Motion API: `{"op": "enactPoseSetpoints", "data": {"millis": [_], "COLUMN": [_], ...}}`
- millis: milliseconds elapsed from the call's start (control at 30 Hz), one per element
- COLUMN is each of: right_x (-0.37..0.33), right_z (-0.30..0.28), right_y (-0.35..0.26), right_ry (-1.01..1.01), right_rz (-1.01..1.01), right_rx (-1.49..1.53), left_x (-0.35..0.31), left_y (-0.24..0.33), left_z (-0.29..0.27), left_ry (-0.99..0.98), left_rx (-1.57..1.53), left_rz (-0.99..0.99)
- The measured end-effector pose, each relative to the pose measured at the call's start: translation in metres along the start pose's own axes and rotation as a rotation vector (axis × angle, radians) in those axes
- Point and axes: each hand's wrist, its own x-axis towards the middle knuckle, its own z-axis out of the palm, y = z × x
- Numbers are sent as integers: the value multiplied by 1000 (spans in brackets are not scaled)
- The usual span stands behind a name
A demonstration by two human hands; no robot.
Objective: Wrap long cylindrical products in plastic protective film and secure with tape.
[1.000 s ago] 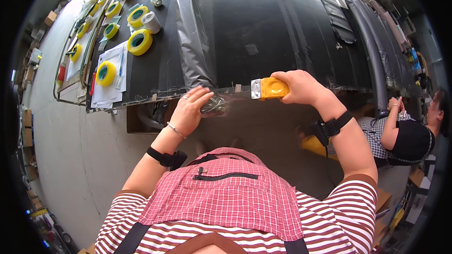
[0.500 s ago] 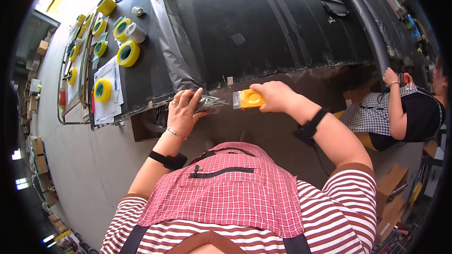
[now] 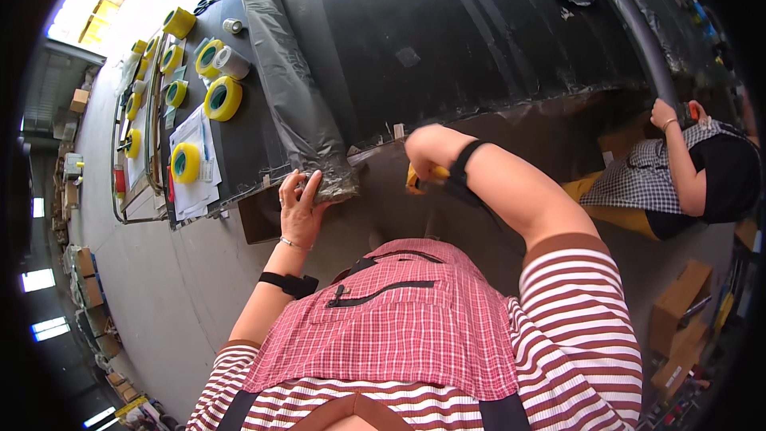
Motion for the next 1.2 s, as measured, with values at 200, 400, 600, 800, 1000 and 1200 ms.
{"op": "enactPoseSetpoints", "data": {"millis": [200, 400, 600, 800, 1000, 1200], "right_x": [-26, 43, 27, -6, -18, -64], "right_z": [40, 58, 83, 92, 114, 171], "right_y": [25, -62, -23, -6, 1, 15], "right_ry": [-48, -149, 93, -67, -129, 117], "right_rz": [-482, -732, -744, -812, -761, -629], "right_rx": [1655, 2468, 2514, 2472, 2424, 2530], "left_x": [2, -2, 26, 78, 89, 83], "left_y": [4, -16, 26, 17, 73, 125], "left_z": [-22, 32, 34, 55, 44, 74], "left_ry": [-37, 156, -50, -38, -14, -106], "left_rx": [-131, -890, -674, -928, -901, -876], "left_rz": [-7, -677, -761, -820, -732, -543]}}
